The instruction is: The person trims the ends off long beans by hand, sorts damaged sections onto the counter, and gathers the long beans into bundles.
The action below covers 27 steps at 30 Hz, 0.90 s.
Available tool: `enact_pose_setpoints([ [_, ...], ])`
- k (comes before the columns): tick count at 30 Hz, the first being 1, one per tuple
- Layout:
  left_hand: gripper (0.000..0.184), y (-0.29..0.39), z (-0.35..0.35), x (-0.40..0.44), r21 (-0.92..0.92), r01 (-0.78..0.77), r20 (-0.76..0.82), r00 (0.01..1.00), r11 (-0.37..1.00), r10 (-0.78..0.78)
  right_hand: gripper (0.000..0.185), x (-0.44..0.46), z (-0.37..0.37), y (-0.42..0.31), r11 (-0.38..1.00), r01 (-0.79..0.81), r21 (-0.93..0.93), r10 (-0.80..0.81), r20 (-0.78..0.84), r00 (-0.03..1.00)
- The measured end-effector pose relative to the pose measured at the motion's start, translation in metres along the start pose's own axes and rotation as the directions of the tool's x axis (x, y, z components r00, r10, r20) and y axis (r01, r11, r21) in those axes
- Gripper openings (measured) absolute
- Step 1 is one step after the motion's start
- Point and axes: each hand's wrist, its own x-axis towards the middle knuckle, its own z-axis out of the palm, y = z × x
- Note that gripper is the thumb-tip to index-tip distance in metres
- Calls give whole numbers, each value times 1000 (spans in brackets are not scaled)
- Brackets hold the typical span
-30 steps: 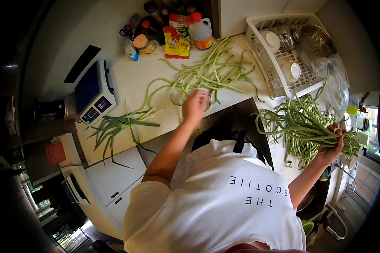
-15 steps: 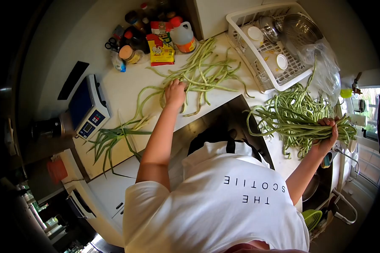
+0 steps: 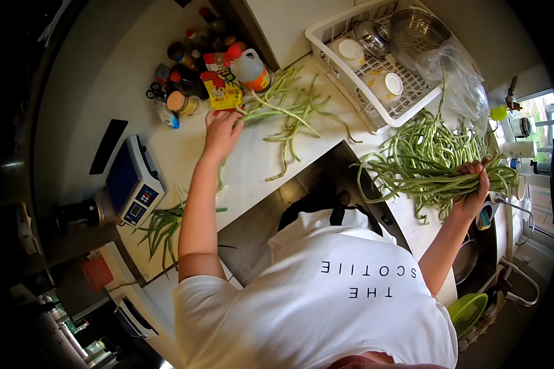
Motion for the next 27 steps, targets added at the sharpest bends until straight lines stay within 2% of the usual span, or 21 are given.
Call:
enact_pose_setpoints([
  [2,20,2,-22,10,-112,-13,20,1000,994,16,35,0,0,4,1000,1,7,-1,-2,1000],
  [4,23,3,-39,16,-115,-2,41,999,993,7,35,-1,1,7,1000,15,0,-15,8,1000],
  [6,27,10,-56,21,-450,293,92,955,844,-282,35,0,0,7,1000,3,28,-3,14,1000],
  [8,28,19,-74,26,-493,290,56,951,820,-303,35,1,0,8,998,-13,58,11,21,1000],
  [10,29,35,-95,32,-410,117,-97,980,905,-171,36,1,6,14,998,-26,50,27,-15,1000],
  [12,31,46,-108,38,-404,123,-70,984,906,-165,39,1,13,23,999,-36,35,37,-40,998],
  [14,29,50,-111,44,-587,249,-2,951,770,-309,41,1,21,36,996,-86,-18,85,-64,994],
  [15,29,57,-115,44,-584,249,-4,951,772,-310,44,1,25,44,992,-128,-14,127,-43,991],
  [16,26,66,-119,44,-648,232,-8,950,725,-311,43,0,38,53,988,-143,-64,132,-152,980],
  [18,23,98,-128,47,-713,193,-22,955,674,-297,38,0,55,65,946,-300,-125,257,-276,926],
  [20,16,142,-133,41,-810,158,-43,944,564,-326,33,4,72,86,911,-379,-161,310,-337,889],
  [21,13,159,-132,38,-787,122,-78,953,604,-294,33,5,79,94,895,-418,-154,358,-310,881],
  [23,12,186,-117,26,-832,84,-95,953,549,-289,36,8,87,115,860,-499,-107,457,-275,846],
  [24,13,194,-103,18,-767,79,-114,960,636,-256,40,11,91,125,839,-540,-64,507,-264,820],
  [25,14,203,-93,10,-694,71,-129,967,717,-221,40,14,98,131,829,-556,55,557,-165,814],
  [26,19,217,-90,2,-581,85,-95,981,810,-171,40,16,102,134,801,-575,168,590,-57,805],
  [27,20,229,-86,-3,-506,32,-43,997,862,-62,46,17,100,139,795,-552,250,575,-24,818],
])
